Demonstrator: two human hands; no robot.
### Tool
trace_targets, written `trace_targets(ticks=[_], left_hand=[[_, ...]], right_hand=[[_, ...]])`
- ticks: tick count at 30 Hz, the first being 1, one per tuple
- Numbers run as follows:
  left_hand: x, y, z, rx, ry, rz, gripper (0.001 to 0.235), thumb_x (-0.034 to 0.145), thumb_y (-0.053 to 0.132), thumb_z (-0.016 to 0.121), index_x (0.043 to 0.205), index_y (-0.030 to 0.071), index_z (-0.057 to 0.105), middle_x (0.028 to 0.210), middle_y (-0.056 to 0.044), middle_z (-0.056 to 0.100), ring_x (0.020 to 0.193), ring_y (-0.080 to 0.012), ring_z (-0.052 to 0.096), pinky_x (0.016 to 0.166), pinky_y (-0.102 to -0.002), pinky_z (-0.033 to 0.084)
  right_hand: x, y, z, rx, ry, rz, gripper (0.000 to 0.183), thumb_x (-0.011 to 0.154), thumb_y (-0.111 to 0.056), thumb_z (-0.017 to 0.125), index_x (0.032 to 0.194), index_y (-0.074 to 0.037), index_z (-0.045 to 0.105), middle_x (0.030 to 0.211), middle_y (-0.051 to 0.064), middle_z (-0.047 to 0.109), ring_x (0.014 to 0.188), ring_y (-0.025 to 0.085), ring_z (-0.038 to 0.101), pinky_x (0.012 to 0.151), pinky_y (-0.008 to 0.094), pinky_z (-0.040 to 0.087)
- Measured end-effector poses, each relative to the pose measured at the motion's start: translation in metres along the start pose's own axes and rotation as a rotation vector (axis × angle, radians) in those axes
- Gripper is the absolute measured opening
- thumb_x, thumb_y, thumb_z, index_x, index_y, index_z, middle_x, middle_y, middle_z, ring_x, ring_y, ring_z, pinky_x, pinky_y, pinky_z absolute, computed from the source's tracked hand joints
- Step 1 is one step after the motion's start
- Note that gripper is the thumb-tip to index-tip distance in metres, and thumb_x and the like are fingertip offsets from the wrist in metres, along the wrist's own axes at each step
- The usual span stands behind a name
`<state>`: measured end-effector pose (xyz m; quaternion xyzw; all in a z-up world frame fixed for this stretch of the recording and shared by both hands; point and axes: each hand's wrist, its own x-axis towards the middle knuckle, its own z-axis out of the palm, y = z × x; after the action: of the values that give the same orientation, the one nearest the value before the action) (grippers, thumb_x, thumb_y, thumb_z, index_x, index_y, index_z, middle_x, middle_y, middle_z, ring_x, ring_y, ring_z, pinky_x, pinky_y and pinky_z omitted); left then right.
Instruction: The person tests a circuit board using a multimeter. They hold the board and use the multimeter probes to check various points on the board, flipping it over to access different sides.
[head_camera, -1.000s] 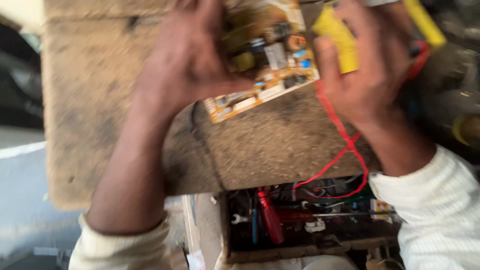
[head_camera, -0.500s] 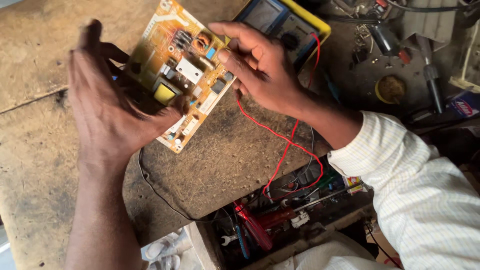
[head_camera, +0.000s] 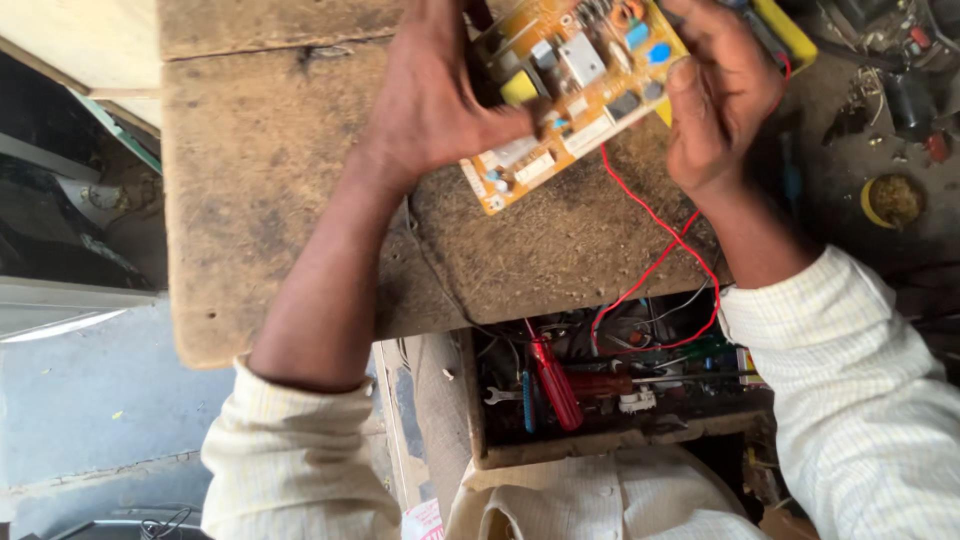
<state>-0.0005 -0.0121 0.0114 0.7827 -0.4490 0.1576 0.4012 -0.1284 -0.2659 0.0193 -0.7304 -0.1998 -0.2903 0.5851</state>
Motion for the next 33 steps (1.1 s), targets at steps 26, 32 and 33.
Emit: trace_targets(ticks=[26, 32, 33], left_hand=[[-0.020, 0.035, -0.014, -0.240, 0.030, -0.236, 0.053, 0.109, 0.051, 0.051, 0.133, 0.007, 0.067, 0.102, -0.008, 0.077, 0.080, -0.0119, 0.078, 0.063, -0.031, 0.055], [-0.074, 0.103, -0.037, -0.369, -0.050, -0.507, 0.049, 0.108, 0.036, 0.052, 0.141, 0.002, 0.063, 0.084, -0.011, 0.072, 0.068, -0.0156, 0.056, 0.057, -0.031, 0.041], [-0.080, 0.112, -0.041, -0.445, -0.030, -0.423, 0.046, 0.110, 0.032, 0.054, 0.142, -0.001, 0.058, 0.099, -0.013, 0.070, 0.082, -0.0159, 0.059, 0.068, -0.031, 0.047]], right_hand=[[-0.112, -0.058, -0.010, 0.386, 0.278, 0.416, 0.019, 0.113, 0.006, 0.058, 0.131, 0.001, 0.054, 0.118, 0.013, 0.067, 0.098, 0.014, 0.066, 0.090, 0.037, 0.063], [-0.120, -0.040, 0.002, 0.352, 0.288, 0.394, 0.016, 0.114, 0.005, 0.059, 0.127, -0.003, 0.052, 0.120, 0.008, 0.063, 0.096, 0.011, 0.063, 0.092, 0.037, 0.063], [-0.120, -0.037, 0.003, 0.303, 0.275, 0.380, 0.014, 0.116, 0.005, 0.058, 0.125, -0.002, 0.052, 0.116, 0.008, 0.063, 0.094, 0.011, 0.063, 0.093, 0.037, 0.063]])
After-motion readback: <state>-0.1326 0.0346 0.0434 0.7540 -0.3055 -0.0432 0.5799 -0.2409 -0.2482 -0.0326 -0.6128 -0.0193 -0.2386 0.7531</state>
